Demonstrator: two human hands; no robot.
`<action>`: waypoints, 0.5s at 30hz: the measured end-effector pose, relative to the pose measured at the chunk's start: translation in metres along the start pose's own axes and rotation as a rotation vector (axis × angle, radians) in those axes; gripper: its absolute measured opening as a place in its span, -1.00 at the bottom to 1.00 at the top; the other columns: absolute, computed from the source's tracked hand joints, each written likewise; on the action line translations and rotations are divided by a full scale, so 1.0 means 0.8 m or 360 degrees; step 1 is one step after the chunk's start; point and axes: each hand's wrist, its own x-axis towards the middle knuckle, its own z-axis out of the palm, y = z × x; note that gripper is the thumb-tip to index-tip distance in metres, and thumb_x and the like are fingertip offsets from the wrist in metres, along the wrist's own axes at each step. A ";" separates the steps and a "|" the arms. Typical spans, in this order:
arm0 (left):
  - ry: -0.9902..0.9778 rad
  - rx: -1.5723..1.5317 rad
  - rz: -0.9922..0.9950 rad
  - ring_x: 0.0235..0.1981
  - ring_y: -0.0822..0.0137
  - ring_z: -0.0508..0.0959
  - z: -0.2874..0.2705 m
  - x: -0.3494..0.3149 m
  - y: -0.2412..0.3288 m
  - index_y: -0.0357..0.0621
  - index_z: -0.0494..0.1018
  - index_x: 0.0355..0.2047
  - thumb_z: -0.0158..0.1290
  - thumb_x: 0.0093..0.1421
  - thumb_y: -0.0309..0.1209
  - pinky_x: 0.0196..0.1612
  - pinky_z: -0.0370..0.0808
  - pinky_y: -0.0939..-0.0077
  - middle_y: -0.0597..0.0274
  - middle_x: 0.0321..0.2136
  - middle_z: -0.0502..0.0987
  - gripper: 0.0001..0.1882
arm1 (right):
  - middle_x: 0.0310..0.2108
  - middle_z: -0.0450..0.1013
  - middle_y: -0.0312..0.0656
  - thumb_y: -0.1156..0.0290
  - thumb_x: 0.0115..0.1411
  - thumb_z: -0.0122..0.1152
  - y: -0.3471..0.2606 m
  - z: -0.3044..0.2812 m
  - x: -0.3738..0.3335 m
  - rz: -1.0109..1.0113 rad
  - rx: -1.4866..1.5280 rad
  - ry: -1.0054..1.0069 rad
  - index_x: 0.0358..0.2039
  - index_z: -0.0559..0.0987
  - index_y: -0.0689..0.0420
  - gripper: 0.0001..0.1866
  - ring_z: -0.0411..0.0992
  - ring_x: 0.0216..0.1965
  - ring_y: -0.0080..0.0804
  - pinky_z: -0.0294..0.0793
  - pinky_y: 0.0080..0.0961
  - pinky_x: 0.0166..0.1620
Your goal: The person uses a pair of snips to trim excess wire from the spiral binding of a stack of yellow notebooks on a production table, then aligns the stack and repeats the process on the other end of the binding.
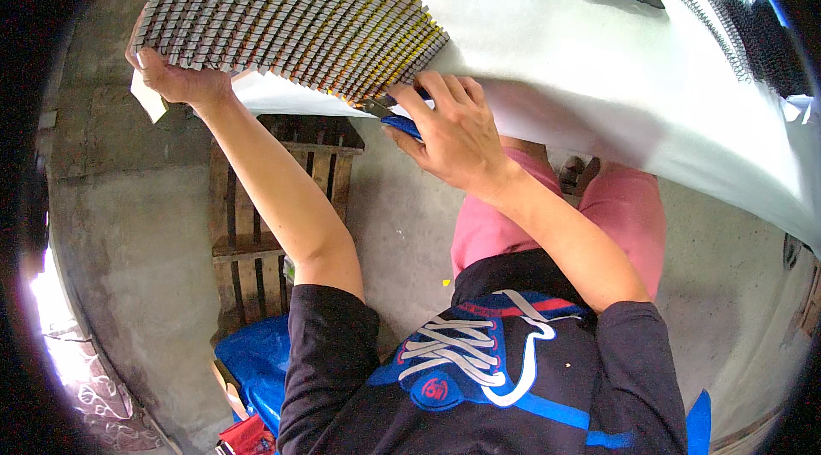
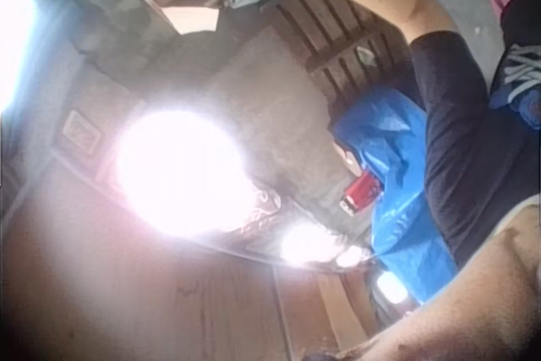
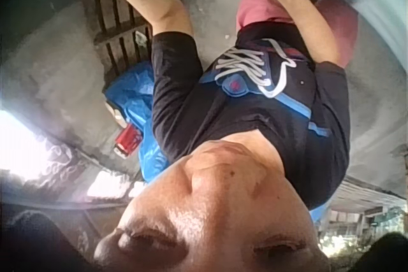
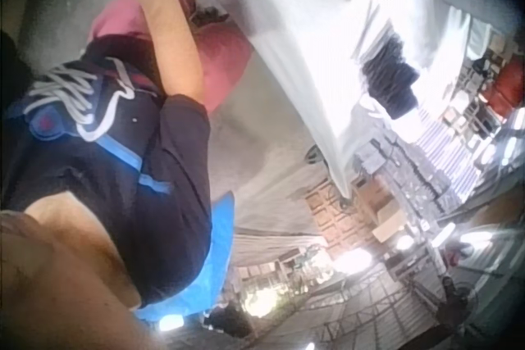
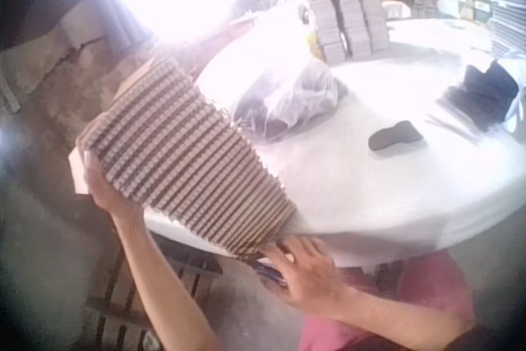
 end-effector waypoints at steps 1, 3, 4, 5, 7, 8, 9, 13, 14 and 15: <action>0.0012 -0.0026 -0.0016 -0.28 0.11 0.58 0.002 -0.002 -0.003 -0.21 0.39 -0.18 -0.05 0.12 -0.08 -0.23 0.61 0.14 -0.01 -0.27 0.52 -0.56 | -0.27 0.32 -0.22 0.16 0.00 0.27 0.004 0.001 0.001 -0.0043 -0.0056 0.0024 -0.10 0.46 -0.01 -0.56 0.34 -0.20 -0.26 0.24 -0.31 -0.11; 0.0018 -0.0070 -0.0040 -0.28 0.11 0.58 0.006 -0.006 -0.009 -0.21 0.39 -0.18 -0.05 0.12 -0.08 -0.23 0.61 0.14 -0.01 -0.27 0.52 -0.56 | -0.24 0.34 -0.19 0.19 0.00 0.28 0.007 0.003 0.002 -0.0081 -0.0128 0.0025 -0.10 0.48 0.01 -0.57 0.35 -0.18 -0.23 0.27 -0.29 -0.08; 0.0011 -0.0079 -0.0045 -0.28 0.11 0.58 0.005 -0.007 -0.008 -0.21 0.39 -0.18 -0.05 0.12 -0.09 -0.23 0.61 0.14 -0.01 -0.27 0.52 -0.56 | -0.22 0.34 -0.17 0.20 0.00 0.29 0.007 0.004 0.003 -0.0104 -0.0154 0.0024 -0.10 0.48 0.02 -0.57 0.35 -0.17 -0.22 0.28 -0.28 -0.06; 0.0004 -0.0087 -0.0050 -0.28 0.12 0.58 0.005 -0.007 -0.008 -0.21 0.39 -0.17 -0.05 0.12 -0.09 -0.23 0.62 0.14 -0.01 -0.27 0.52 -0.56 | -0.23 0.34 -0.18 0.20 0.00 0.29 0.009 0.006 0.003 -0.0127 -0.0164 0.0020 -0.10 0.49 0.01 -0.58 0.35 -0.18 -0.23 0.28 -0.28 -0.06; -0.0020 -0.0100 -0.0014 -0.28 0.12 0.58 0.005 -0.005 -0.012 -0.21 0.39 -0.18 -0.05 0.12 -0.10 -0.23 0.62 0.15 0.00 -0.27 0.52 -0.57 | -0.23 0.34 -0.19 0.19 0.00 0.29 0.014 0.011 0.005 -0.0173 -0.0181 0.0008 -0.11 0.50 -0.02 -0.59 0.35 -0.18 -0.24 0.27 -0.28 -0.05; -0.0031 -0.0105 0.0002 -0.28 0.12 0.58 0.004 -0.004 -0.014 -0.20 0.39 -0.18 -0.05 0.13 -0.10 -0.23 0.62 0.15 0.00 -0.27 0.52 -0.57 | -0.23 0.34 -0.19 0.19 0.00 0.28 0.015 0.010 0.005 -0.0181 -0.0197 -0.0014 -0.11 0.50 -0.04 -0.59 0.35 -0.19 -0.26 0.28 -0.30 -0.07; -0.0043 -0.0112 0.0018 -0.28 0.12 0.58 0.003 -0.004 -0.016 -0.20 0.39 -0.18 -0.05 0.13 -0.10 -0.24 0.62 0.15 0.01 -0.27 0.52 -0.57 | -0.24 0.34 -0.20 0.20 0.00 0.28 0.017 0.007 0.005 -0.0188 -0.0215 -0.0035 -0.11 0.51 -0.05 -0.60 0.36 -0.21 -0.27 0.29 -0.31 -0.08; -0.0022 -0.0056 -0.0044 -0.27 0.14 0.58 -0.005 0.000 -0.006 -0.17 0.40 -0.18 -0.04 0.12 -0.10 -0.23 0.61 0.17 0.03 -0.27 0.52 -0.59 | -0.34 0.40 -0.21 0.23 0.04 0.27 0.010 0.004 0.009 -0.0080 -0.0047 -0.0160 -0.11 0.52 -0.02 -0.63 0.43 -0.34 -0.30 0.38 -0.38 -0.23; -0.0019 -0.0057 -0.0057 -0.27 0.15 0.58 -0.009 0.000 -0.006 -0.17 0.40 -0.18 -0.04 0.12 -0.11 -0.22 0.61 0.17 0.03 -0.27 0.52 -0.59 | -0.37 0.43 -0.17 0.22 0.05 0.25 0.007 0.002 0.012 0.0267 0.0363 -0.0416 -0.14 0.52 0.00 -0.66 0.45 -0.36 -0.28 0.39 -0.37 -0.27; -0.0017 -0.0056 -0.0069 -0.27 0.15 0.58 -0.012 0.000 -0.005 -0.16 0.40 -0.18 -0.04 0.12 -0.11 -0.22 0.61 0.17 0.04 -0.26 0.52 -0.60 | -0.40 0.46 -0.13 0.21 0.06 0.24 0.003 -0.002 0.017 0.0613 0.0776 -0.0668 -0.18 0.53 0.02 -0.69 0.47 -0.39 -0.26 0.41 -0.35 -0.30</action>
